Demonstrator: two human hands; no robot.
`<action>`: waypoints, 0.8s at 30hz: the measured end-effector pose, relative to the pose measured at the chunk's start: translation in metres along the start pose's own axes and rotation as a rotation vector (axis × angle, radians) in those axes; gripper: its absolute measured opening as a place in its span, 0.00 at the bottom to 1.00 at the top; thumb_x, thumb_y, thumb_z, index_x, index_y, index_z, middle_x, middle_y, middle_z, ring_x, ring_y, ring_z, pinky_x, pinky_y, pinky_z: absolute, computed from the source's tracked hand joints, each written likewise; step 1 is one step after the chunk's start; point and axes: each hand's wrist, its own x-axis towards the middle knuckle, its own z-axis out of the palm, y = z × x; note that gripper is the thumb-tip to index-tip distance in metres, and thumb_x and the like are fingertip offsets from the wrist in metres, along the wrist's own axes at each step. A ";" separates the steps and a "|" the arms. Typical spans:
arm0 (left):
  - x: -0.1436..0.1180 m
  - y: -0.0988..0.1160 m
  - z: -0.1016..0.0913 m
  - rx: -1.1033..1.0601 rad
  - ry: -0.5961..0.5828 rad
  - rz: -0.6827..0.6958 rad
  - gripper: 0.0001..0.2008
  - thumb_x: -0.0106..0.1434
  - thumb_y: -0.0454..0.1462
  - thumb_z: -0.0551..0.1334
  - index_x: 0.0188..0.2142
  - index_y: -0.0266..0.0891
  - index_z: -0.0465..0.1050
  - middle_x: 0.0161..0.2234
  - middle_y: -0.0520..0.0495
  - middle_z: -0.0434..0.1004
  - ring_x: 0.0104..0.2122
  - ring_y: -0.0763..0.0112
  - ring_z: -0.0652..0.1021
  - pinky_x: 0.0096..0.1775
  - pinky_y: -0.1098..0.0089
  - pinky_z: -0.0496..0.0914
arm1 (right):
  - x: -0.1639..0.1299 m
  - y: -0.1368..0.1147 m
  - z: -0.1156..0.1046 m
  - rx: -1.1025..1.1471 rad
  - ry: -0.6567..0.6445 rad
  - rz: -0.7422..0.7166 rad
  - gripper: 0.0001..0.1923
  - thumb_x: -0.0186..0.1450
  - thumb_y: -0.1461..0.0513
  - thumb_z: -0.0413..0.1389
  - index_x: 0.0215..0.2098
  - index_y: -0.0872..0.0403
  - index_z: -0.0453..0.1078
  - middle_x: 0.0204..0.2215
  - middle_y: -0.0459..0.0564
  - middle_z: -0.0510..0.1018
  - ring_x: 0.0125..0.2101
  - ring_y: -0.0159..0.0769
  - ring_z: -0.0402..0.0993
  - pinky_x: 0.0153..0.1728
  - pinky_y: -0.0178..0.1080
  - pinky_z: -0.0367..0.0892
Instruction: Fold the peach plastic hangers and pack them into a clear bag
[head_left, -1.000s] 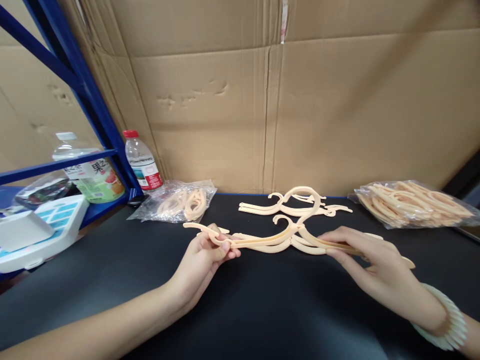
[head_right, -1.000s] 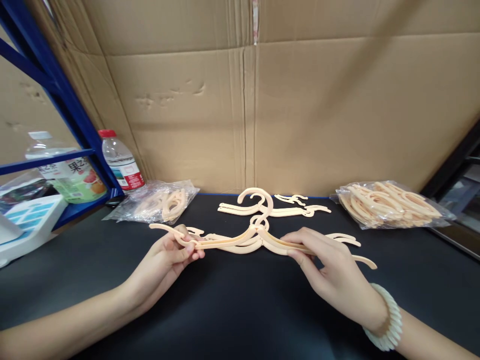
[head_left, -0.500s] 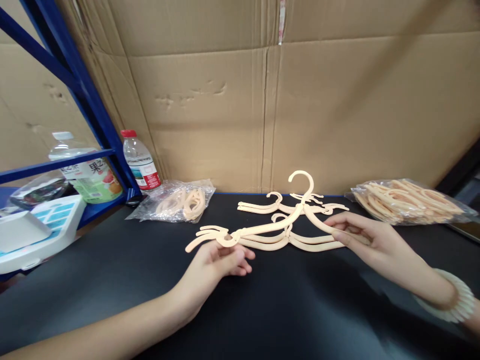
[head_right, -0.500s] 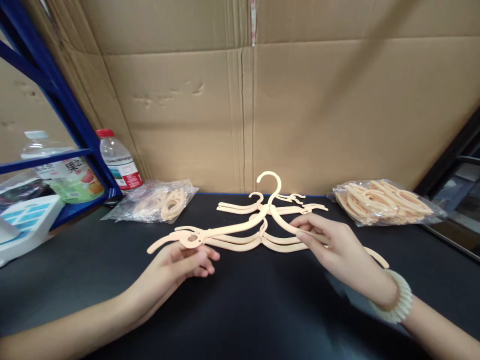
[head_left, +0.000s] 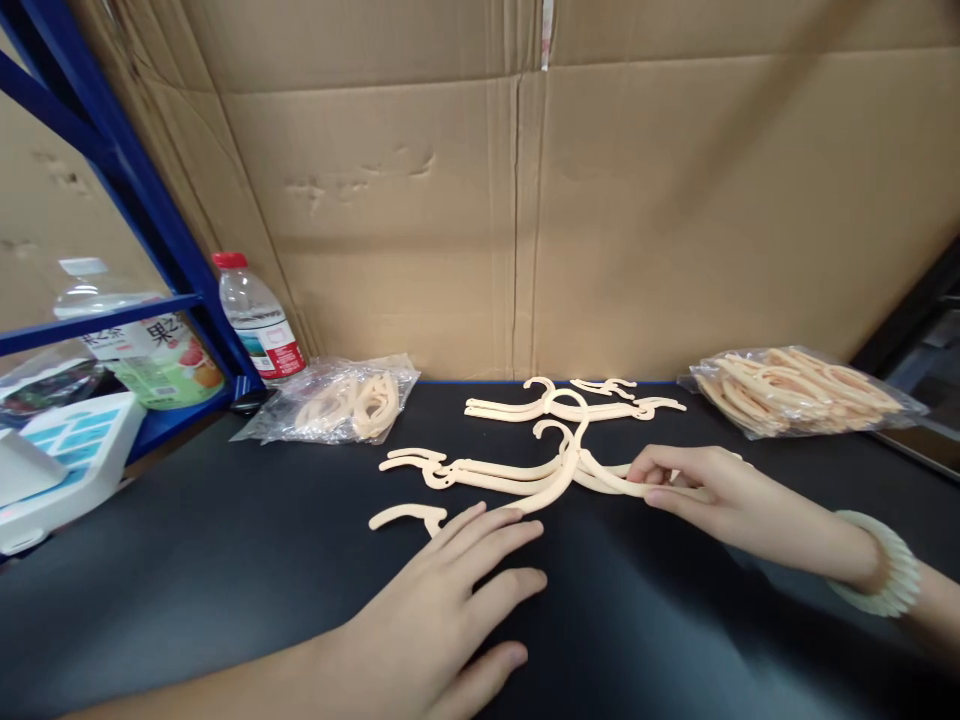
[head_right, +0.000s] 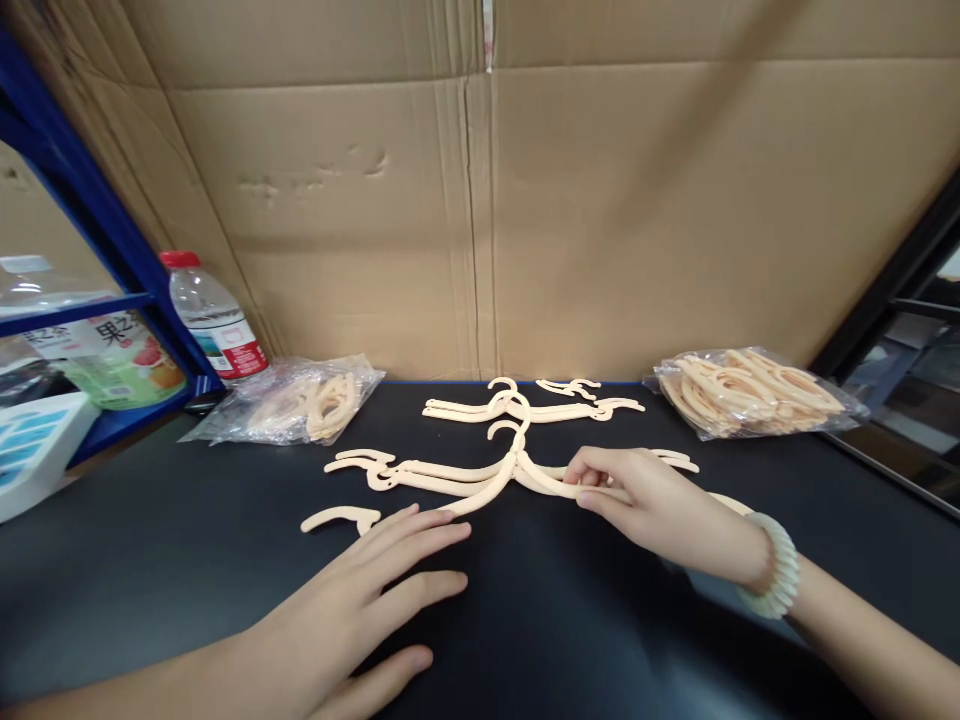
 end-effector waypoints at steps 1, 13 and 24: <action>0.000 -0.001 0.001 -0.003 -0.007 -0.023 0.23 0.62 0.33 0.58 0.57 0.40 0.64 0.64 0.40 0.57 0.63 0.51 0.58 0.61 0.48 0.56 | 0.000 0.000 -0.001 -0.021 -0.011 -0.001 0.13 0.68 0.54 0.48 0.38 0.51 0.70 0.29 0.46 0.76 0.29 0.36 0.71 0.30 0.36 0.66; 0.001 -0.001 0.001 -0.068 -0.024 -0.178 0.25 0.63 0.38 0.59 0.60 0.45 0.63 0.65 0.42 0.56 0.63 0.45 0.58 0.60 0.42 0.52 | 0.002 0.006 0.003 -0.256 0.040 -0.134 0.07 0.65 0.62 0.51 0.30 0.51 0.70 0.31 0.48 0.74 0.33 0.38 0.72 0.34 0.40 0.67; 0.000 -0.002 0.002 -0.083 -0.057 -0.199 0.28 0.64 0.40 0.59 0.64 0.49 0.57 0.67 0.43 0.49 0.65 0.45 0.53 0.60 0.40 0.51 | 0.003 0.007 0.025 -0.347 0.164 -0.161 0.20 0.68 0.61 0.47 0.57 0.54 0.60 0.53 0.58 0.68 0.53 0.47 0.65 0.53 0.51 0.65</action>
